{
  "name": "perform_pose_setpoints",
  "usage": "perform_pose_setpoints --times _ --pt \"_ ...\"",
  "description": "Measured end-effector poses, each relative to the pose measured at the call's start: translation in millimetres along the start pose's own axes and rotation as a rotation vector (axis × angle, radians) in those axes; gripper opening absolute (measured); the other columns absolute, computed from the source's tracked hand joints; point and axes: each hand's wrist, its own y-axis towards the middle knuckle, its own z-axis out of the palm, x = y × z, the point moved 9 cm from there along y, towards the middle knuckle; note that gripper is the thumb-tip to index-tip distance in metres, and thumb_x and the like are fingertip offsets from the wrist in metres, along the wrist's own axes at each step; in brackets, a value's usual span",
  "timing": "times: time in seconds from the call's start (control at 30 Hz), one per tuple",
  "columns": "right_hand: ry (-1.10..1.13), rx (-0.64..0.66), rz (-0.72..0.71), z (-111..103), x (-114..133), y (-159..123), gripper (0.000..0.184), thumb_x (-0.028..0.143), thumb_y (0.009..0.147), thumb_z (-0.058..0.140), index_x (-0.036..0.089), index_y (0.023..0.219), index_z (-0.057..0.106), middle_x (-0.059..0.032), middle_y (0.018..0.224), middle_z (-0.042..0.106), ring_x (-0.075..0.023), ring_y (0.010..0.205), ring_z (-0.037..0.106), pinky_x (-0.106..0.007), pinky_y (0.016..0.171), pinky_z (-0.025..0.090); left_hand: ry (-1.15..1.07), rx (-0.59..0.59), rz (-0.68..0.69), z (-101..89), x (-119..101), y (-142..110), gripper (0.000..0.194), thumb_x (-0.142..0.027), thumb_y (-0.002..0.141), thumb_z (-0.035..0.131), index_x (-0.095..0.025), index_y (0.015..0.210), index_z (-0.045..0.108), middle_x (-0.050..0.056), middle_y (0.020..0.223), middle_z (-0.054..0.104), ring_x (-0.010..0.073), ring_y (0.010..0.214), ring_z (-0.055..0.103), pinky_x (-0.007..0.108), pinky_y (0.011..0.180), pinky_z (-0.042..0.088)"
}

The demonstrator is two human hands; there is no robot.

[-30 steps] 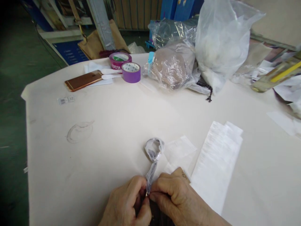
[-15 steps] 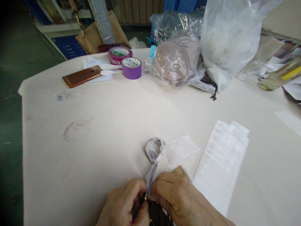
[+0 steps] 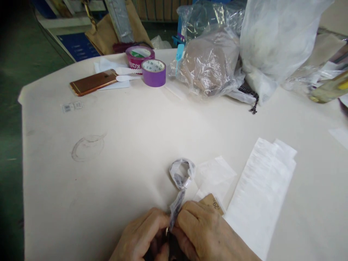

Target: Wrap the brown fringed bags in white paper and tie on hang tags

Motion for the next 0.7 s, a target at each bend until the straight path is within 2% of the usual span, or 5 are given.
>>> perform_pose_setpoints --times 0.1,0.23,0.37,0.53,0.7 --pt "-0.013 -0.023 0.006 1.0 1.8 0.1 0.022 0.010 0.087 0.042 0.020 0.068 0.044 0.0015 0.066 0.055 -0.0102 0.057 0.050 -0.022 0.057 0.036 -0.020 0.009 0.018 2.0 0.9 2.7 0.026 -0.006 0.059 0.043 -0.013 0.080 0.055 0.002 0.066 0.048 0.0129 0.055 0.047 0.023 0.049 0.036" --pt "-0.031 -0.067 0.042 -0.2 -2.5 -4.0 0.020 0.014 0.087 0.046 0.021 0.068 0.044 0.0040 0.063 0.054 -0.0096 0.056 0.050 -0.022 0.057 0.037 -0.083 -0.062 0.076 -7.6 -1.5 8.7 0.018 -0.006 0.057 0.043 -0.013 0.069 0.054 0.003 0.062 0.049 0.0138 0.056 0.048 0.022 0.046 0.035" --pt "0.022 -0.089 0.076 -2.3 -7.8 -7.6 0.019 0.022 0.091 0.044 0.022 0.072 0.047 0.0057 0.062 0.056 -0.0088 0.057 0.053 -0.022 0.058 0.038 -0.131 0.031 0.083 -12.3 -5.6 12.5 0.027 0.001 0.063 0.039 -0.010 0.078 0.058 0.004 0.066 0.053 0.0119 0.057 0.050 0.020 0.051 0.039" --pt "0.071 -0.068 0.079 -1.5 -7.9 -6.6 0.017 0.025 0.092 0.041 0.024 0.078 0.050 0.0055 0.067 0.059 -0.0091 0.061 0.056 -0.021 0.058 0.040 -0.034 0.017 0.110 -17.4 -8.6 12.5 0.023 0.003 0.062 0.041 -0.010 0.075 0.055 0.005 0.067 0.052 0.0120 0.057 0.049 0.020 0.049 0.037" --pt "0.069 -0.079 0.080 -2.5 -7.1 -6.3 0.017 0.026 0.092 0.041 0.025 0.078 0.050 0.0053 0.066 0.059 -0.0097 0.060 0.056 -0.021 0.058 0.041 0.091 0.099 0.124 -10.2 -7.4 11.5 0.017 0.000 0.071 0.042 -0.010 0.074 0.056 0.006 0.066 0.055 0.0142 0.060 0.053 0.022 0.052 0.039"
